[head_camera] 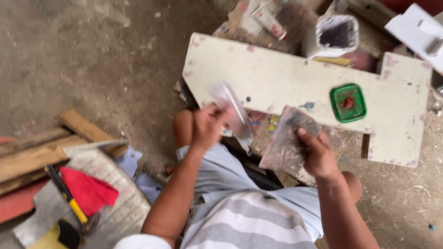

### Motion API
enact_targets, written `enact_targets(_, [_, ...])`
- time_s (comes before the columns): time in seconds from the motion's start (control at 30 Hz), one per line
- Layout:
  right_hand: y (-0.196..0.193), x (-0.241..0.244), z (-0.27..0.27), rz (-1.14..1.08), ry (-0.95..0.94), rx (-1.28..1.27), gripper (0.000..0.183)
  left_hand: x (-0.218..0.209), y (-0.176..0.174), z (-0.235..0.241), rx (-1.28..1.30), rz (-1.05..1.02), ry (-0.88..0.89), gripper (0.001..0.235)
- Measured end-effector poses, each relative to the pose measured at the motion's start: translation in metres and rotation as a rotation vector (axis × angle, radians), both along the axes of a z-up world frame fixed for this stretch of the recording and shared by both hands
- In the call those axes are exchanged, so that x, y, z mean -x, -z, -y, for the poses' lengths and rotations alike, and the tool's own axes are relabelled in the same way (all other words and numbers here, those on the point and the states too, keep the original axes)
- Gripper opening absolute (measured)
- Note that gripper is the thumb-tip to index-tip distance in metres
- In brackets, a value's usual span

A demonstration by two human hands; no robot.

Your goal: Finishing the surface and edges of a large white cutout letter using a metal scraper and sandpaper.

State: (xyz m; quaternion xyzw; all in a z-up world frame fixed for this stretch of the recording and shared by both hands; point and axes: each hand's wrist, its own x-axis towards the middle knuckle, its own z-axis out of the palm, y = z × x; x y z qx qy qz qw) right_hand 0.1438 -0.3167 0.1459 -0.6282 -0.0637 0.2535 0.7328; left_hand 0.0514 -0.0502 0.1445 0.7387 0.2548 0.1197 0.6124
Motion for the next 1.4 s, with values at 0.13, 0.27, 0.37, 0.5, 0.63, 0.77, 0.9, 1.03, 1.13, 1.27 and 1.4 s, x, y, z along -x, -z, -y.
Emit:
enact_targets(0.13, [0.024, 0.001, 0.001, -0.104, -0.069, 0.044, 0.015, 0.024, 0.101, -0.069, 0.363, 0.019, -0.293, 0.030])
enact_targets(0.27, [0.008, -0.007, -0.036, 0.325, -0.566, 0.299, 0.033, 0.035, 0.103, -0.051, 0.845, 0.423, -0.411, 0.006])
enact_targets(0.37, [0.009, 0.008, -0.073, 0.472, -0.711, 0.403, 0.046, 0.055, 0.383, -0.071, 0.985, 0.420, -0.381, 0.021])
enact_targets(0.5, [0.039, 0.021, -0.101, 0.691, -0.785, 0.610, 0.047, 0.049, 0.146, -0.040, 1.122, 0.459, -0.384, 0.024])
enact_targets(0.63, [0.065, 0.020, -0.118, 0.936, -0.845, 0.873, 0.038, 0.053, 0.150, -0.047, 1.222, 0.439, -0.374, 0.024])
enact_targets(0.77, [0.069, 0.020, -0.127, 1.038, -0.912, 1.005, 0.036, 0.053, 0.168, -0.048, 1.291, 0.480, -0.349, 0.026])
enact_targets(0.9, [0.068, 0.020, -0.133, 1.085, -0.928, 1.030, 0.037, 0.053, 0.165, -0.049, 1.289, 0.491, -0.339, 0.026])
enact_targets(1.03, [0.070, 0.021, -0.135, 1.140, -0.930, 1.063, 0.038, 0.053, 0.168, -0.049, 1.320, 0.492, -0.338, 0.027])
enact_targets(1.13, [0.071, 0.029, -0.134, 1.204, -0.938, 1.098, 0.038, 0.053, 0.170, -0.050, 1.338, 0.484, -0.335, 0.028])
enact_targets(1.27, [0.056, 0.049, -0.135, 1.280, -0.953, 1.172, 0.037, 0.053, 0.171, -0.051, 1.331, 0.479, -0.334, 0.028])
enact_targets(1.4, [0.073, 0.053, -0.130, 1.372, -0.901, 1.093, 0.040, 0.054, 0.163, -0.050, 1.342, 0.469, -0.327, 0.028])
